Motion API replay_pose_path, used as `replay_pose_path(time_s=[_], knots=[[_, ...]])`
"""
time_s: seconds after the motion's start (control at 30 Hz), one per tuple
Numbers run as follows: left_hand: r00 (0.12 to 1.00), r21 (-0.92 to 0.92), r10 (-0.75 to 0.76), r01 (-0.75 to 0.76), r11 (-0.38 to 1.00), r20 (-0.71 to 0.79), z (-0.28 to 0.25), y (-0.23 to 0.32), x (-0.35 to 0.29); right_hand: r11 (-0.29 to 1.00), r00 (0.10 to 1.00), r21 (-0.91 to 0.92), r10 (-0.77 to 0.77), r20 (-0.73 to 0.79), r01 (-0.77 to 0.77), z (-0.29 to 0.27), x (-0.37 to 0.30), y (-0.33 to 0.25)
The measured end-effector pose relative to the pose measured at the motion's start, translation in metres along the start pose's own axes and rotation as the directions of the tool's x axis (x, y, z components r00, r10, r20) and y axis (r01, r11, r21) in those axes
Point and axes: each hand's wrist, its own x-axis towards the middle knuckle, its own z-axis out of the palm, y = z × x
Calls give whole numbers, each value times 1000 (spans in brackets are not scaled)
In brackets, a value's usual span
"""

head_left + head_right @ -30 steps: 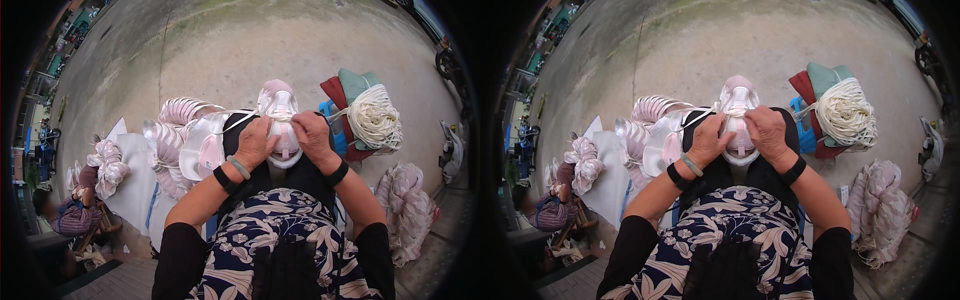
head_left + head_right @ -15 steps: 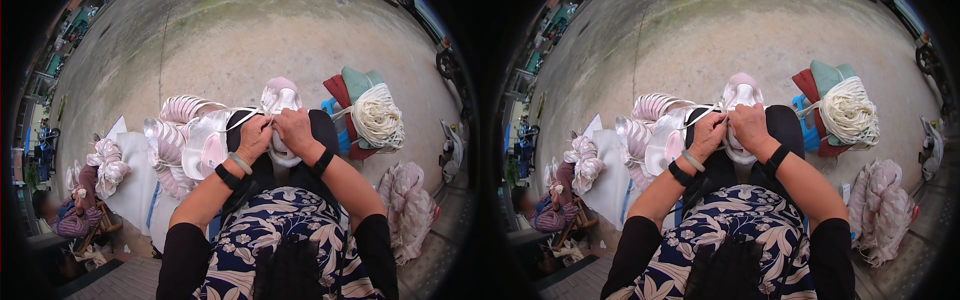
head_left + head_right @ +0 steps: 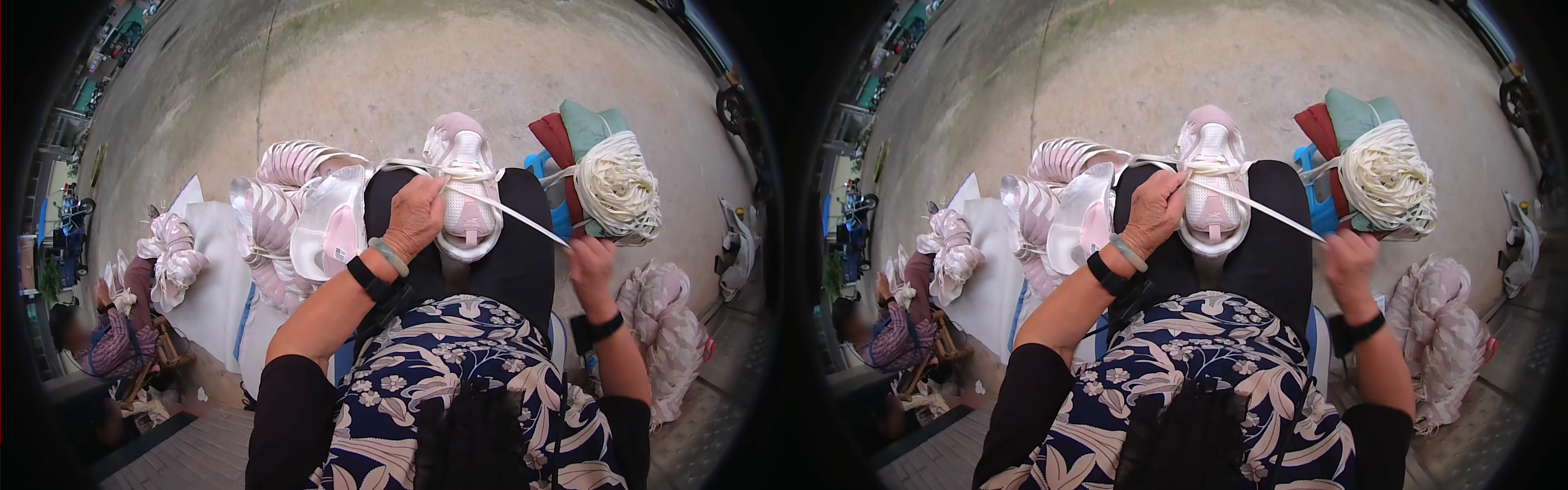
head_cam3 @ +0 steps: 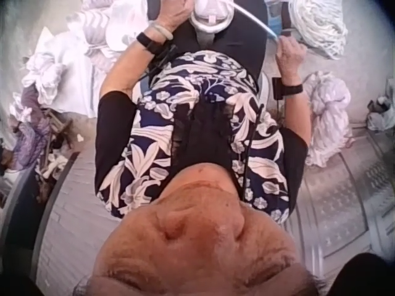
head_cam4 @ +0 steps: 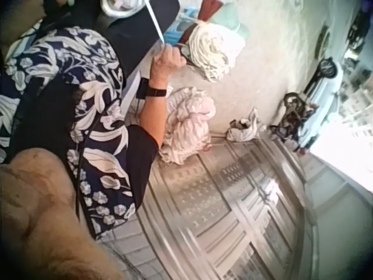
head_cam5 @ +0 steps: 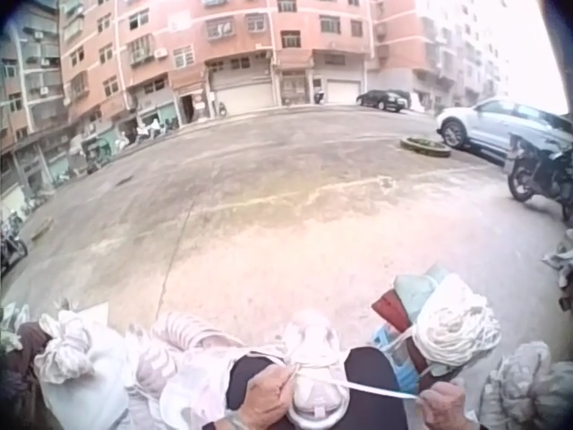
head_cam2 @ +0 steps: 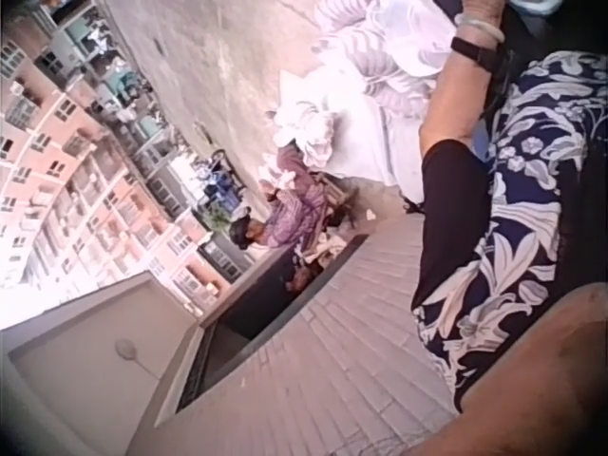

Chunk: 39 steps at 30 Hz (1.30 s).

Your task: The recorder is lacing white and pink athletic shoes while sitting outdoors with a large supply of components.

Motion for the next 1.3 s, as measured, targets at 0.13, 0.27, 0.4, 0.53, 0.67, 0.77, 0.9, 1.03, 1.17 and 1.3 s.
replay_pose_path(time_s=[0.13,0.27,0.4,0.53,0.67,0.77,0.9,1.03,1.17,1.3], knots=[[998,21,56,-56,998,6,1,2,3,942,938,-85,333,100,-325,-11,-112,71],[999,-54,-3,5,999,36,-5,9,5,920,908,52,371,193,-387,-8,-106,62],[993,25,-115,115,993,-17,-10,2,22,944,925,126,261,276,-304,-2,-53,37],[996,273,24,-1,962,-82,-10,-17,39,959,988,259,80,131,-113,9,9,2],[994,239,-27,0,971,110,-8,-32,51,919,999,394,24,31,-34,24,51,-28],[949,64,-188,177,982,252,-14,-30,57,880,1000,474,-20,19,9,36,67,-39],[787,-597,-271,603,529,554,-35,-21,59,896,985,443,-62,162,-17,38,77,-50],[730,-641,-221,677,360,646,-38,-23,54,902,978,431,-68,196,-24,43,80,-55],[760,-701,-147,643,309,633,-36,-27,59,816,992,575,-24,123,-51,50,83,-51],[759,-685,-198,647,333,620,-32,-14,66,836,997,544,47,57,-70,42,85,-49]])
